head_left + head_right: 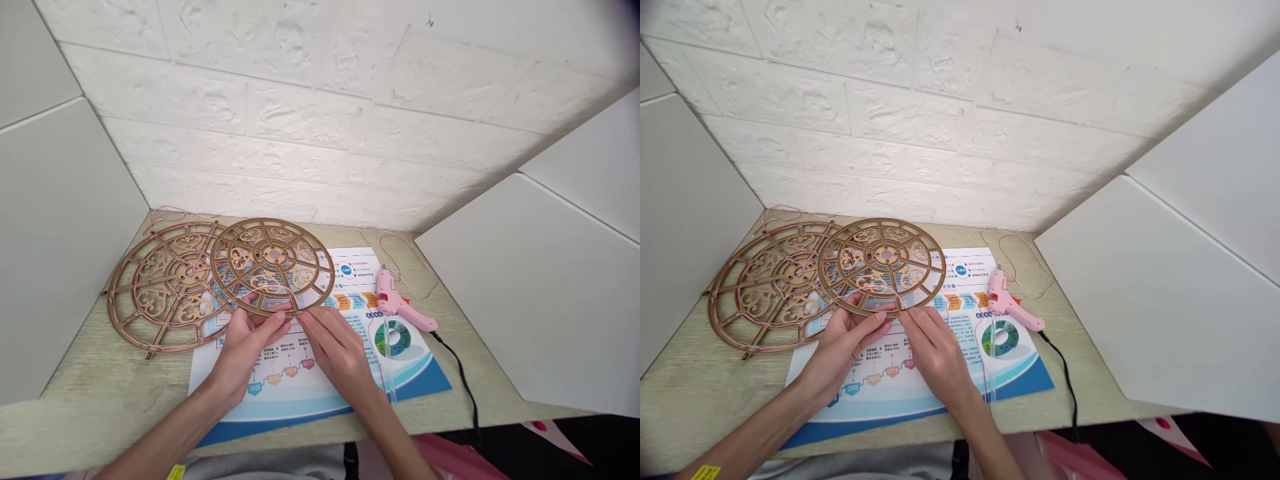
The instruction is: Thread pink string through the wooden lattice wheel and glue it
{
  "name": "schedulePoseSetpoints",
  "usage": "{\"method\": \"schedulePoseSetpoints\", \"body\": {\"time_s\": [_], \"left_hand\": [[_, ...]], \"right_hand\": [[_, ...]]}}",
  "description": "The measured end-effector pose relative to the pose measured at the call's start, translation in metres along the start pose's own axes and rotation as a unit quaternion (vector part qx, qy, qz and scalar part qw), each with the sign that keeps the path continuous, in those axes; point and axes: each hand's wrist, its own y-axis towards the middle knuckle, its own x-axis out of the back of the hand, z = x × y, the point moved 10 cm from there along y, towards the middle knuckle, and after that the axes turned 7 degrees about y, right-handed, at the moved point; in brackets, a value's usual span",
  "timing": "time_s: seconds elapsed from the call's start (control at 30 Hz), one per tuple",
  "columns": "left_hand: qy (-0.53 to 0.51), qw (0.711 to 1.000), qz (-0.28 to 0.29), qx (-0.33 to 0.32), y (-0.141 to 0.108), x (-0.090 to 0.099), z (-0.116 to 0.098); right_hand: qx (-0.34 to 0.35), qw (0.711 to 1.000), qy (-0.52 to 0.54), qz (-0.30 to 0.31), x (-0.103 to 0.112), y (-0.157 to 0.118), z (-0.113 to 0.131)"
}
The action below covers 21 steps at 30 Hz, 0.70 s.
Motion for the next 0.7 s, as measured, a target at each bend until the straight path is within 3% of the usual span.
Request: {"method": "schedulePoseSetpoints", "body": {"time_s": [0.4,0.47,0.53,0.57,0.6,0.67,0.7], "left_hand": [[0.037,0.999,-0.014,0.008,0.003,0.006,0.003],[0.027,1.0,-0.004,0.009,0.003,0.002,0.003],[0.011,1.0,0.007,0.012,0.001,-0.001,0.002],[0.003,1.0,0.011,0.014,0.001,-0.003,0.001],[-0.005,1.0,0.014,0.016,0.0,-0.004,0.001],[-0.018,0.999,0.02,0.017,-0.002,-0.006,0.001],[-0.021,0.999,0.026,0.016,-0.002,-0.007,0.001]], "right_hand": [[0.036,0.997,0.012,0.072,-0.006,0.005,0.0],[-0.021,0.999,0.019,0.032,0.007,0.006,-0.007],[-0.169,0.981,0.062,-0.075,0.033,-0.001,-0.033],[-0.27,0.948,0.118,-0.12,0.04,-0.011,-0.052],[-0.375,0.894,0.197,-0.144,0.037,-0.026,-0.069],[-0.538,0.744,0.377,-0.119,0.005,-0.054,-0.083],[-0.581,0.67,0.454,-0.087,-0.014,-0.061,-0.079]]}}
